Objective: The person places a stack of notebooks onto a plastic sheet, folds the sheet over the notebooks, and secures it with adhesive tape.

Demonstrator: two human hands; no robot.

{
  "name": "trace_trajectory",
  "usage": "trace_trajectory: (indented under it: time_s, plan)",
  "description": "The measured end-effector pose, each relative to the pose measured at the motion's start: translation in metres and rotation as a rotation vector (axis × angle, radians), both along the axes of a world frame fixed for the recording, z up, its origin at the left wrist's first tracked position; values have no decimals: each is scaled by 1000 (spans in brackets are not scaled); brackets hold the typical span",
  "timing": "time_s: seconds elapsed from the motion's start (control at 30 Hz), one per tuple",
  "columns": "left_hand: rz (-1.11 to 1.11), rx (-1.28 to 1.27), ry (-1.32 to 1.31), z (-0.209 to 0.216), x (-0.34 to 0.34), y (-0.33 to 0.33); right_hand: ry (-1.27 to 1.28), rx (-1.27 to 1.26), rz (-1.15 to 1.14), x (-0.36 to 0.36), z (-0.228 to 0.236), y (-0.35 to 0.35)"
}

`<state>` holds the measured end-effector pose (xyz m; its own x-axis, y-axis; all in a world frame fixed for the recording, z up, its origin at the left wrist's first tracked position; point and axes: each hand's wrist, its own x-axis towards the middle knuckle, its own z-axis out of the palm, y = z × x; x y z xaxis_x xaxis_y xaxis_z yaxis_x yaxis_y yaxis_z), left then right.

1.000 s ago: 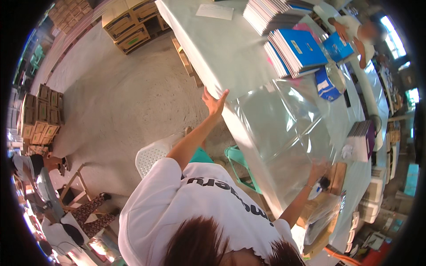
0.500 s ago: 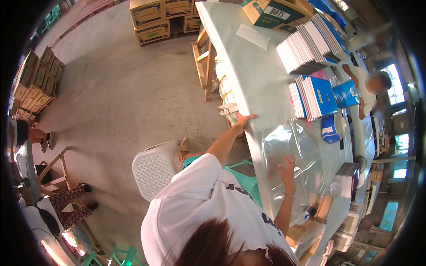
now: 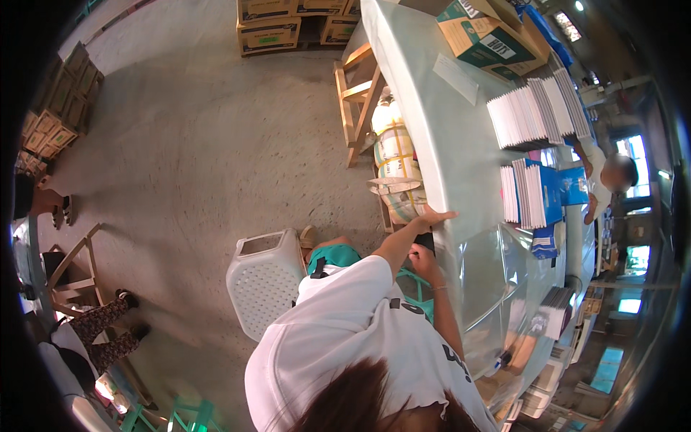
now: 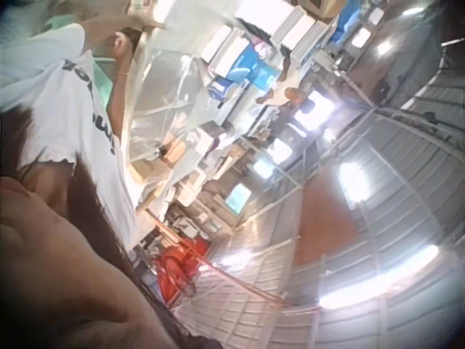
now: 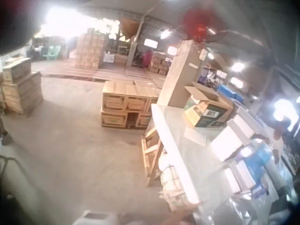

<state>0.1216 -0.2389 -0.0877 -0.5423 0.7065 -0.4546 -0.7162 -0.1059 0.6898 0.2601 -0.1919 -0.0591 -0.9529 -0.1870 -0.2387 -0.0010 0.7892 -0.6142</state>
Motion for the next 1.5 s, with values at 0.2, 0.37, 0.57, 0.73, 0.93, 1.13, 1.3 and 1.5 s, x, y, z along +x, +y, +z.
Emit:
trace_trajectory:
  time_s: [0.2, 0.37, 0.57, 0.73, 0.93, 1.13, 1.3, 1.5]
  plan:
    - [9, 103, -52, -2, -12, -10, -106, 2, -158, -15, 1, 38]
    - [45, 166, -120, 1, -17, -13, -291, 187, -134, -18, -6, 54]
    - [177, 218, -233, -19, -34, -18, -490, 22, -443, -39, -5, 21]
    - [336, 146, -345, 5, -69, 1, -259, 226, -287, -14, -45, 66]
    - [448, 262, -355, -37, -103, -4, -243, 85, -200, -26, -21, 38]
    - [401, 415, -331, -32, -98, -7, -305, 69, -274, -6, -8, 45]
    - [393, 543, -338, -36, -93, -17, -462, 179, -248, 3, -8, 45]
    - [384, 693, -365, -30, -85, -25, -509, 255, -175, 12, -2, 55]
